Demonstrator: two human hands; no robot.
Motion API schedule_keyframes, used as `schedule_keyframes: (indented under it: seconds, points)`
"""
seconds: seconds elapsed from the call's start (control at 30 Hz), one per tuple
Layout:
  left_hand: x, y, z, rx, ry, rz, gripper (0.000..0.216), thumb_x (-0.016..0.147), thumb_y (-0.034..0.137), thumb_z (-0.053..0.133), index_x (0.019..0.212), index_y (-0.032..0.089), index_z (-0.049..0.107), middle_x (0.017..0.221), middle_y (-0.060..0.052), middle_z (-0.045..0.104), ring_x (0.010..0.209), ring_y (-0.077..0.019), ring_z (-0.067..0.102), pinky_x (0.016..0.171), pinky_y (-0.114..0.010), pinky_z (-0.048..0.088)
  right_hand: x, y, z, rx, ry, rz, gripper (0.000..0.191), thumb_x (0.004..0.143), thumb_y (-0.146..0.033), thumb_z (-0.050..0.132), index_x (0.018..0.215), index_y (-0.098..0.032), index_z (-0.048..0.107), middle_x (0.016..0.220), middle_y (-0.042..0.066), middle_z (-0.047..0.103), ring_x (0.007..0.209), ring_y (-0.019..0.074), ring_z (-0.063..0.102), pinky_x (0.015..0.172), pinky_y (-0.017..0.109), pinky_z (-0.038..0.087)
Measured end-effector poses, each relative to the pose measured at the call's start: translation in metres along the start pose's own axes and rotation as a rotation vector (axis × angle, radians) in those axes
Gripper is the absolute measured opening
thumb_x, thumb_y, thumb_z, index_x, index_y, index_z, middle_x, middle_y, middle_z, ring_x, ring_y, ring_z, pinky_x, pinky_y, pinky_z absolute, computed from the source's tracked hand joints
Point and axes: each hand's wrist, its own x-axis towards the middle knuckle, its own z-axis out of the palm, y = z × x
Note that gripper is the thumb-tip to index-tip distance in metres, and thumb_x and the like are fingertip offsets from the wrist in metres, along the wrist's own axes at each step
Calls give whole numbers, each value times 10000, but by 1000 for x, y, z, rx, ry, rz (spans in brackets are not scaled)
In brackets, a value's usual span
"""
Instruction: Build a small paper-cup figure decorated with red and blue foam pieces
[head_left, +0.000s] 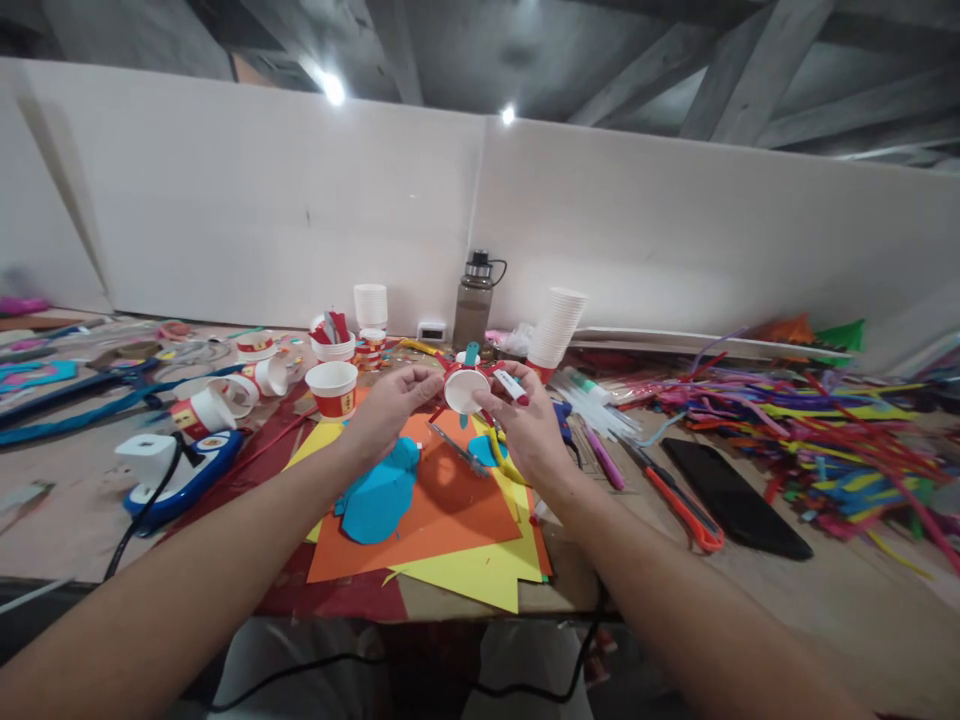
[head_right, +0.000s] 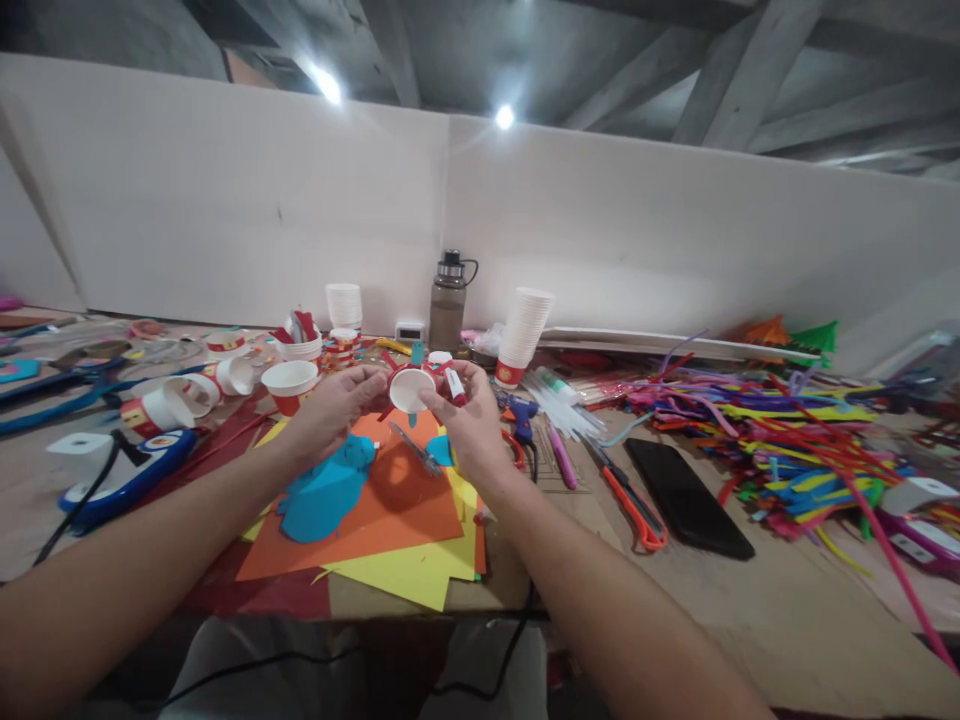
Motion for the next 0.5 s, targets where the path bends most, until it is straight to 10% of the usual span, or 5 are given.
schedule_keyframes:
  seconds: [0.5]
  points:
    - [-1,-9,-4,-36,-50,-9,301,661,369,811,835,157,686,792,-24,686,686,-120,591,666,-254,462,-2,-2,-7,-4,-116,-21,517,642,-315,820,1044,-241,503,875,-30,586,735,110,551,636,240,462]
